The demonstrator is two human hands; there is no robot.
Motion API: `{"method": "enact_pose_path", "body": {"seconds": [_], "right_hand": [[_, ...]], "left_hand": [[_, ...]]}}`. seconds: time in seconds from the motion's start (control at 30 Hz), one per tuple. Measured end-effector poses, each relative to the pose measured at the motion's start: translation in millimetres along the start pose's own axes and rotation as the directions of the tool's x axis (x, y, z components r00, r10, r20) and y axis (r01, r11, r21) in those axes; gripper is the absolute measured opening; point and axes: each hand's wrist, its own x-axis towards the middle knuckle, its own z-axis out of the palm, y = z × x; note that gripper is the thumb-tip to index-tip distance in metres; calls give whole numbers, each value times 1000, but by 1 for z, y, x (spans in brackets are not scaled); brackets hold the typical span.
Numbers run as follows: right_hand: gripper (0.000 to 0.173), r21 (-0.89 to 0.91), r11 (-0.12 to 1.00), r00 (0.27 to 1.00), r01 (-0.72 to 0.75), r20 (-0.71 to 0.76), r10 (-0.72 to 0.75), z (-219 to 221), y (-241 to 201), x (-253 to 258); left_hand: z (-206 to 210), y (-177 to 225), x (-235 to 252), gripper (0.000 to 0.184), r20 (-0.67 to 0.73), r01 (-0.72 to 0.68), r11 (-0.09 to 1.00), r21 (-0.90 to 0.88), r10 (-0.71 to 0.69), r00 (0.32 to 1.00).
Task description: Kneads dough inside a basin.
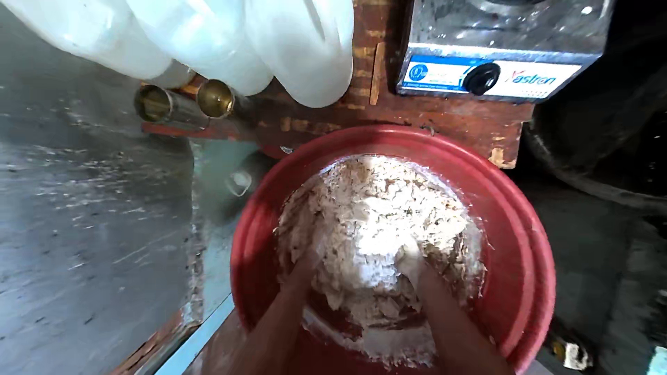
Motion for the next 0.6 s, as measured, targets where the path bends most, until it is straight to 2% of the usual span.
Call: {"method": "enact_pose_path", "body": {"seconds": [0.03, 0.07, 0.1, 0.17, 0.23, 0.3, 0.33, 0.37, 0.4, 0.47, 0.5, 0.53, 0.6], "right_hand": [[35, -374, 926, 999, 44, 25, -38, 0, -10, -13], [42, -626, 778, 998, 54, 67, -15, 1, -19, -25], [48, -754, 654, 995, 63, 97, 16, 4, -27, -36], [60, -870, 481, 986, 111, 155, 53, 8, -32, -54], [68, -905, 386, 969, 180, 231, 89, 10, -32, -81], [74, -962, 163, 971, 219, 231, 60, -2, -19, -88], [77, -976, 101, 981, 191, 192, 8, -11, -18, -93], [83, -984, 125, 991, 126, 120, -58, -23, -22, -100], [88, -976, 208, 988, 71, 40, -147, -40, -26, -106], [86, -901, 414, 925, 131, -39, -378, -78, -35, -95], [79, -825, 525, 889, 210, -62, -453, -88, -42, -79], [71, -720, 622, 858, 307, -72, -508, -92, -48, -57], [57, -514, 731, 830, 450, -63, -555, -89, -61, -7]], "left_hand": [[8, -2, -21, 45, 45, 97, 993, -73, -94, 995], [16, -8, -34, 46, 83, 159, 984, -82, -153, 985], [23, -16, -40, 47, 136, 158, 985, -73, -147, 980], [36, -26, -49, 49, 190, 121, 991, -65, -107, 976], [39, -15, -59, 50, 180, 80, 995, 61, -90, 979], [34, -17, -53, 56, 86, 23, 973, 228, -44, 995], [26, -21, -42, 60, -1, -9, 966, 258, 10, 1000], [10, -20, -31, 67, -85, -61, 976, 207, 80, 993], [-9, -15, -19, 77, -148, -140, 985, 103, 155, 977], [-41, 10, 8, 79, -206, -300, 952, -68, 281, 938], [-49, 28, 22, 72, -195, -317, 946, -72, 298, 934], [-50, 48, 35, 68, -179, -303, 953, 7, 299, 937], [-42, 88, 51, 62, -109, -243, 962, 125, 256, 960]]}}
